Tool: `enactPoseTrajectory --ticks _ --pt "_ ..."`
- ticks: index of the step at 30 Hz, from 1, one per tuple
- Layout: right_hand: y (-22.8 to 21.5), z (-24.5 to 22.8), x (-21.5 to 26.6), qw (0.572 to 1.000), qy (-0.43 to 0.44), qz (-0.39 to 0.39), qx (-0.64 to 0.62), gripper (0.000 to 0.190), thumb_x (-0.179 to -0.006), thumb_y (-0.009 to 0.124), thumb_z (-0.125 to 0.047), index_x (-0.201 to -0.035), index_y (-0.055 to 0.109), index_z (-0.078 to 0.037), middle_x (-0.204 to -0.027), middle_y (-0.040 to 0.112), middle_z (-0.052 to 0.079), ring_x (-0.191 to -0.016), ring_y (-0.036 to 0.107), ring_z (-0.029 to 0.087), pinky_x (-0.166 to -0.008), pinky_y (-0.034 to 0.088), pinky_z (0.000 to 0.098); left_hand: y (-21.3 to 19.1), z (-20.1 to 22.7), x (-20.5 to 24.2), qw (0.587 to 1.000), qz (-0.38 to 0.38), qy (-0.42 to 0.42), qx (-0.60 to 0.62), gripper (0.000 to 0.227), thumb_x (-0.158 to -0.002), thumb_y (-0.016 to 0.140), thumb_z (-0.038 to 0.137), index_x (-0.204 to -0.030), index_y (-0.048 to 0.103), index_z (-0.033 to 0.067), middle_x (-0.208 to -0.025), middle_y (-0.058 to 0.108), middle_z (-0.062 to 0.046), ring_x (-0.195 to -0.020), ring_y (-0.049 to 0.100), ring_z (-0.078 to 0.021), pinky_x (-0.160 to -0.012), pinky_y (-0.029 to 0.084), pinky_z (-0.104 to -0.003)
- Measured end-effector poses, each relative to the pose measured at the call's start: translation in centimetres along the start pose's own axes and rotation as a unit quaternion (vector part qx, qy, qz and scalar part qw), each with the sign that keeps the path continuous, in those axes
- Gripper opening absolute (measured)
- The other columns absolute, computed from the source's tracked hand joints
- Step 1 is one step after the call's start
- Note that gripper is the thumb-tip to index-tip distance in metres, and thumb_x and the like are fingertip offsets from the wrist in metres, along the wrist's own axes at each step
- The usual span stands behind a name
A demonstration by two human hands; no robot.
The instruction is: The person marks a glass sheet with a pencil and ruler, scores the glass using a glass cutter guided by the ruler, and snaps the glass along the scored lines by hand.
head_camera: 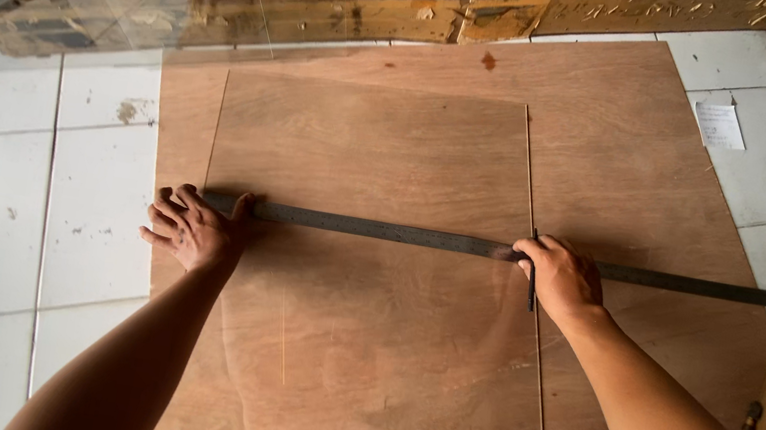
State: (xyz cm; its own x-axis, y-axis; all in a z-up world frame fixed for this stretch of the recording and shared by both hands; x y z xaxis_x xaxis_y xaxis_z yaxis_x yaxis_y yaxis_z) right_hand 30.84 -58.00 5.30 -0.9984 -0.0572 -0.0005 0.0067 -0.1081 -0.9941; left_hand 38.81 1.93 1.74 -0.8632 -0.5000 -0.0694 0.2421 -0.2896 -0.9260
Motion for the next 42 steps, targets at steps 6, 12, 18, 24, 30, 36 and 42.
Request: enactPoseTrajectory --ticks 6,12,18,24,30,36,42 --pt "1.3 2.6 -4.8 0.992 0.092 0.009 -0.086 0.024 -0.102 0.078 -0.041 -0.126 0.076 -0.045 -0.115 0.078 -0.003 -0.111 0.081 0.025 -0.093 0.067 0.0410 1.4 2.0 -4.8 1.000 -0.025 -0.016 -0.002 0.085 -0.089 0.076 0.081 -0.135 0.045 0.0169 -0.163 0.032 -0.016 -0.154 0.027 -0.0454 -0.126 0.017 -0.072" --pt "1.1 4.5 -10.0 0.983 0.100 0.102 -0.117 0.029 -0.103 0.083 -0.039 -0.132 0.076 -0.040 -0.112 0.077 -0.002 -0.109 0.081 0.026 -0.091 0.067 0.0421 1.6 5.9 -8.6 0.998 -0.045 -0.035 0.009 0.086 -0.088 0.078 0.081 -0.134 0.045 0.0165 -0.163 0.031 -0.015 -0.155 0.027 -0.0431 -0.126 0.022 -0.066" --pt "1.4 5.8 -14.4 0.975 0.070 0.153 -0.143 0.027 -0.101 0.086 -0.032 -0.127 0.078 -0.032 -0.108 0.075 0.007 -0.109 0.079 0.034 -0.094 0.065 0.0467 4.5 7.4 -12.5 0.997 0.009 -0.062 0.033 0.106 -0.086 0.080 0.087 -0.145 0.048 0.0056 -0.163 0.038 -0.027 -0.155 0.031 -0.0483 -0.127 0.026 -0.066" --pt "-1.4 4.9 -15.1 0.977 0.017 0.191 -0.090 0.030 -0.101 0.084 -0.040 -0.129 0.078 -0.032 -0.111 0.074 0.005 -0.116 0.075 0.033 -0.097 0.061 0.0486 5.0 7.0 -11.9 0.997 0.063 -0.051 0.012 0.114 -0.093 0.076 0.090 -0.153 0.050 -0.0039 -0.160 0.043 -0.035 -0.152 0.034 -0.0519 -0.125 0.028 -0.064" --pt "-5.0 1.4 -18.9 0.906 -0.010 0.277 -0.320 0.028 -0.118 0.064 -0.016 -0.142 0.077 -0.021 -0.106 0.080 0.006 -0.103 0.072 0.032 -0.090 0.056 0.0468 5.1 5.8 -12.9 0.994 0.077 -0.065 0.039 0.091 -0.095 0.082 0.087 -0.134 0.055 0.0104 -0.149 0.043 -0.018 -0.146 0.035 -0.0451 -0.124 0.021 -0.061" --pt "-1.5 -2.2 -24.0 0.825 -0.007 0.199 -0.528 0.031 -0.122 0.057 -0.024 -0.120 0.087 -0.016 -0.080 0.074 0.007 -0.074 0.067 0.019 -0.073 0.055 0.0328 4.0 6.4 -12.1 0.993 0.079 -0.066 0.051 0.085 -0.092 0.086 0.084 -0.129 0.053 0.0152 -0.145 0.039 -0.011 -0.145 0.034 -0.0411 -0.123 0.022 -0.059" --pt "1.9 -3.9 -25.4 0.765 0.051 0.164 -0.621 0.024 -0.118 0.067 -0.029 -0.112 0.076 -0.007 -0.085 0.079 0.011 -0.065 0.066 0.011 -0.051 0.053 0.0220 3.9 6.8 -12.1 0.994 0.083 -0.058 0.036 0.085 -0.092 0.088 0.083 -0.128 0.051 0.0146 -0.141 0.041 -0.013 -0.143 0.037 -0.0439 -0.121 0.024 -0.061"
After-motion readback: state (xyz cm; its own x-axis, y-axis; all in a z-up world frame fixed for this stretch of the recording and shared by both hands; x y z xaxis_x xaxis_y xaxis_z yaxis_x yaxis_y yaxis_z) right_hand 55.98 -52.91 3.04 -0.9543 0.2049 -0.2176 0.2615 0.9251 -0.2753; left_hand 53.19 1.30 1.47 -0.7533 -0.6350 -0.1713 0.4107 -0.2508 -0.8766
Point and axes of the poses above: each hand's wrist, its own x-axis away from the middle knuckle, its own y-axis out of the palm, z = x × y, the point moved 10 cm from there along -x, towards the middle knuckle
